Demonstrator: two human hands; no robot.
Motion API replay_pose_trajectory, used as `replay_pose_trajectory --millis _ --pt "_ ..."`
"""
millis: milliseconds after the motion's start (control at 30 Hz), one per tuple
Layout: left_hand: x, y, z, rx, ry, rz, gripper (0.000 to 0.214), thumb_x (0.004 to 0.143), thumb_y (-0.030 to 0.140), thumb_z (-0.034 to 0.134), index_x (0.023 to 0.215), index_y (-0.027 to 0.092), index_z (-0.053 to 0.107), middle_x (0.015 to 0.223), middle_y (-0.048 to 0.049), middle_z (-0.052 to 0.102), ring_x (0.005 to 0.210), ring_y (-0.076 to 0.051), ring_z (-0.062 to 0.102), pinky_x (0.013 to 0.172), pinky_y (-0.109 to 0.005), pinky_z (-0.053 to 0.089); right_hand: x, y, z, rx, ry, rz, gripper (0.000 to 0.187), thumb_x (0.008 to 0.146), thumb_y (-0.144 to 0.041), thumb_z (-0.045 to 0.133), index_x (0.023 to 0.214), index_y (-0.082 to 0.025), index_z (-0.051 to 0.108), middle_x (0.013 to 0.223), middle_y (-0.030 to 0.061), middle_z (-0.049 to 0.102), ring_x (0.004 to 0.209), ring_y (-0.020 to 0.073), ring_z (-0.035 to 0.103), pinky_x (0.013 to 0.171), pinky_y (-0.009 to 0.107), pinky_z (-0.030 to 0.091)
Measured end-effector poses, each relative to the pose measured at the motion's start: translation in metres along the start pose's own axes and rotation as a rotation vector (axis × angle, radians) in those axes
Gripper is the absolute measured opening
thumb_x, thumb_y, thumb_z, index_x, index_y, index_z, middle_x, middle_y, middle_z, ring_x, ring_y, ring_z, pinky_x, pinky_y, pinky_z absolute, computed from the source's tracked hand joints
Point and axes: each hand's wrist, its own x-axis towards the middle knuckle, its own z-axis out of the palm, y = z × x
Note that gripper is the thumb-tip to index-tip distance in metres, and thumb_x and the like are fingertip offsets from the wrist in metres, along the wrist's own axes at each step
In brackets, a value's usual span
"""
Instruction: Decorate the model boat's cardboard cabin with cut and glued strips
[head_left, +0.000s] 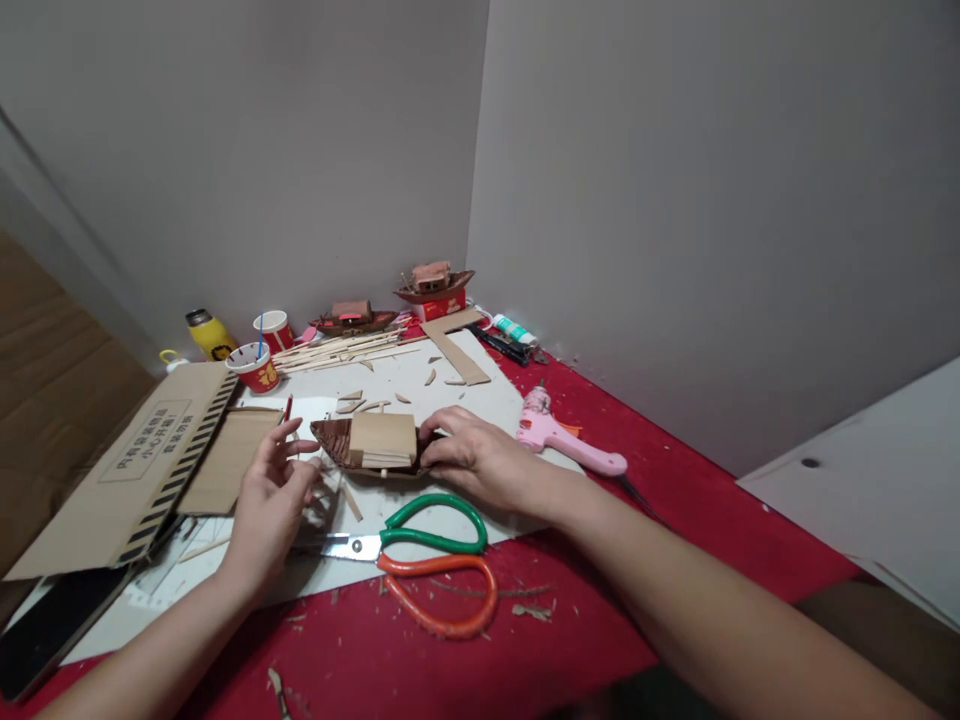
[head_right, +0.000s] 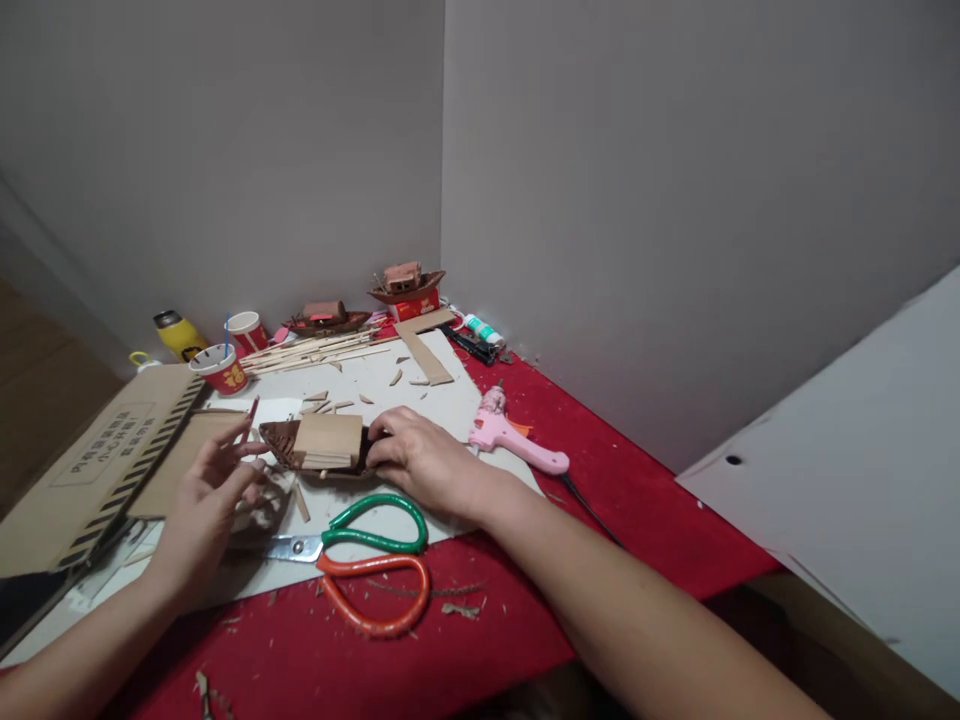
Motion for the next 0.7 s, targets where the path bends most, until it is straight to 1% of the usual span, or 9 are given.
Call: replay_pose_trajectory --millis 100,200,300,400,500,533,600,633,700 --pt "-0.001 -0.002 -0.002 0.103 -0.031 0.094 0.050 0.078 0.029 0.068 0.126 0.023 0.053 0.097 -0.0004 0.057 0.058 -0.007 0.048 0.048 -0.017 0.042 0.000 0.004 -0.001 -0.002 -0.013 0.003 0.015 0.087 -0.014 0.065 0.093 -0.024 0.074 0.109 0.0073 0.061 0.108 0.0221 0.054 0.094 0.039 0.047" --pt "-0.002 -0.006 -0.003 0.229 -0.035 0.187 0.046 0.081 0.029 0.065 0.126 0.024 0.053 0.094 0.0008 0.054 0.059 -0.007 0.049 0.050 -0.018 0.042 0.000 0.007 -0.001 -0.033 -0.014 -0.024 0.015 0.090 -0.016 0.063 0.094 -0.024 0.074 0.111 0.0080 0.062 0.108 0.0223 0.054 0.093 0.040 0.047" --pt "-0.004 -0.009 -0.004 0.335 -0.045 0.276 0.043 0.083 0.028 0.062 0.125 0.023 0.053 0.093 0.0003 0.056 0.057 -0.008 0.050 0.049 -0.019 0.042 0.000 0.008 0.000 -0.091 -0.001 -0.060 0.016 0.090 -0.017 0.062 0.096 -0.025 0.075 0.107 0.0076 0.063 0.105 0.0222 0.054 0.090 0.040 0.048" --pt "-0.007 -0.010 -0.003 0.417 -0.124 0.305 0.046 0.085 0.029 0.060 0.129 0.023 0.048 0.091 -0.0003 0.062 0.053 -0.008 0.050 0.048 -0.020 0.042 0.000 0.009 0.002 -0.124 0.013 -0.075 0.015 0.090 -0.018 0.063 0.096 -0.025 0.075 0.105 0.0074 0.063 0.101 0.0220 0.055 0.088 0.039 0.048" --pt "-0.010 -0.012 -0.002 0.509 -0.224 0.312 0.057 0.086 0.032 0.061 0.138 0.025 0.039 0.091 -0.0008 0.068 0.049 -0.009 0.053 0.049 -0.022 0.045 -0.001 0.009 0.003 -0.139 0.018 -0.067 0.015 0.089 -0.019 0.064 0.097 -0.026 0.074 0.105 0.0067 0.063 0.100 0.0217 0.056 0.087 0.038 0.048" --pt "-0.010 -0.012 -0.001 0.556 -0.242 0.333 0.059 0.086 0.032 0.061 0.140 0.025 0.037 0.093 -0.0011 0.068 0.048 -0.009 0.054 0.049 -0.023 0.046 -0.001 0.009 0.002 -0.141 0.011 -0.061 0.015 0.090 -0.019 0.063 0.099 -0.026 0.074 0.105 0.0067 0.063 0.101 0.0219 0.056 0.088 0.038 0.048" --pt "-0.011 -0.013 -0.002 0.694 -0.239 0.448 0.058 0.085 0.031 0.063 0.137 0.023 0.040 0.095 -0.0030 0.069 0.050 -0.010 0.058 0.053 -0.025 0.050 -0.002 0.008 -0.001 -0.140 -0.004 -0.048 0.018 0.090 -0.018 0.062 0.103 -0.025 0.072 0.107 0.0076 0.062 0.103 0.0225 0.055 0.089 0.039 0.048" --pt "-0.011 -0.014 -0.002 0.777 -0.224 0.541 0.053 0.085 0.029 0.064 0.133 0.021 0.044 0.097 -0.0047 0.069 0.054 -0.012 0.060 0.055 -0.027 0.051 -0.003 0.006 -0.003 -0.136 -0.008 -0.042 0.019 0.089 -0.017 0.063 0.106 -0.024 0.071 0.108 0.0084 0.062 0.104 0.0230 0.055 0.090 0.040 0.048" --pt "-0.012 -0.014 -0.003 0.908 -0.196 0.750 0.043 0.084 0.026 0.064 0.124 0.019 0.051 0.101 -0.0092 0.068 0.067 -0.017 0.066 0.059 -0.029 0.053 -0.004 0.001 -0.008 -0.124 0.001 -0.036 0.022 0.088 -0.016 0.064 0.108 -0.021 0.068 0.109 0.0102 0.061 0.106 0.0242 0.054 0.092 0.041 0.048"
